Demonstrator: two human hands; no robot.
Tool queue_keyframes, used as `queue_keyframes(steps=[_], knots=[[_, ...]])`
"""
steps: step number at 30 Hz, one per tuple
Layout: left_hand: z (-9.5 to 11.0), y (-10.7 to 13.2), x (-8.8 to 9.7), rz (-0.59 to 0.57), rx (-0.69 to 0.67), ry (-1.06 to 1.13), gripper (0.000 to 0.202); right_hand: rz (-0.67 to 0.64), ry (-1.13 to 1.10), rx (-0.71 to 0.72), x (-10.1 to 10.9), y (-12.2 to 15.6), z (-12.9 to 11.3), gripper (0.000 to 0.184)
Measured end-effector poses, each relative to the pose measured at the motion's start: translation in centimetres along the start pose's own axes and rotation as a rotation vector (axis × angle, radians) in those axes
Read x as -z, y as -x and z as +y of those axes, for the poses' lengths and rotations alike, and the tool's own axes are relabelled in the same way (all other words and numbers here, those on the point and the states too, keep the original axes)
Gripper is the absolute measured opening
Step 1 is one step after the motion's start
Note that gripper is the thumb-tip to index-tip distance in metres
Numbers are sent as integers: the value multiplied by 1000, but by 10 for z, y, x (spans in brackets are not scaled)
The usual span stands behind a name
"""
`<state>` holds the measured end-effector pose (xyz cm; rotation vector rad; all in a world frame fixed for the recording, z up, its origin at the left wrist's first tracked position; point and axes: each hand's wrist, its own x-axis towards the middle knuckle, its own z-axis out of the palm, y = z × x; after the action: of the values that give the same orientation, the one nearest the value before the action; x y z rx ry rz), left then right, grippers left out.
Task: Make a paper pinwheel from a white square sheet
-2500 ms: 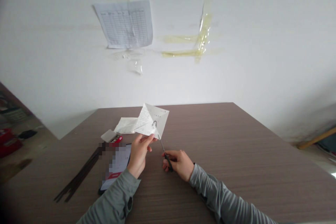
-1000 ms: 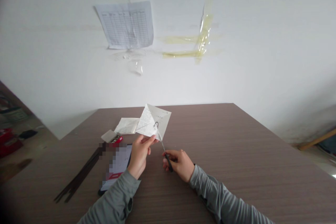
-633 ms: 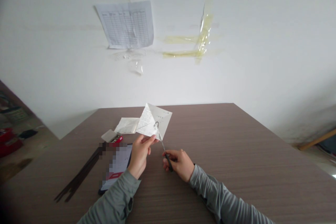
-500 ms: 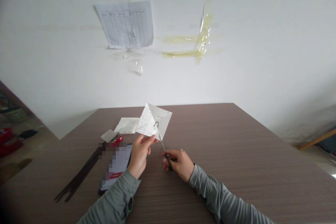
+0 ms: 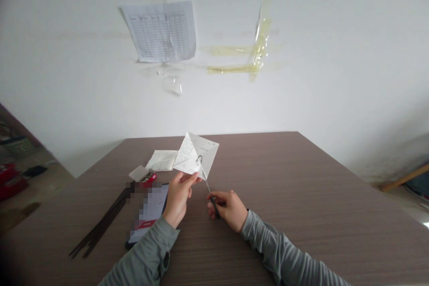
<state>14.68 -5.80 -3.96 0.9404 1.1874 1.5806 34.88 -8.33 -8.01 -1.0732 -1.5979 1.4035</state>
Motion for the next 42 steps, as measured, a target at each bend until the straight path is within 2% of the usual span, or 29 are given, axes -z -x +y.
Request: queue_keyframes(steps=[13,42], knots=[[-1,-1,3,-26,-7,-6,49,29,35,6,0,1,-12,70],[0,0,2,-21,3,-8,47,32,40,26,-1,-1,-6,69]])
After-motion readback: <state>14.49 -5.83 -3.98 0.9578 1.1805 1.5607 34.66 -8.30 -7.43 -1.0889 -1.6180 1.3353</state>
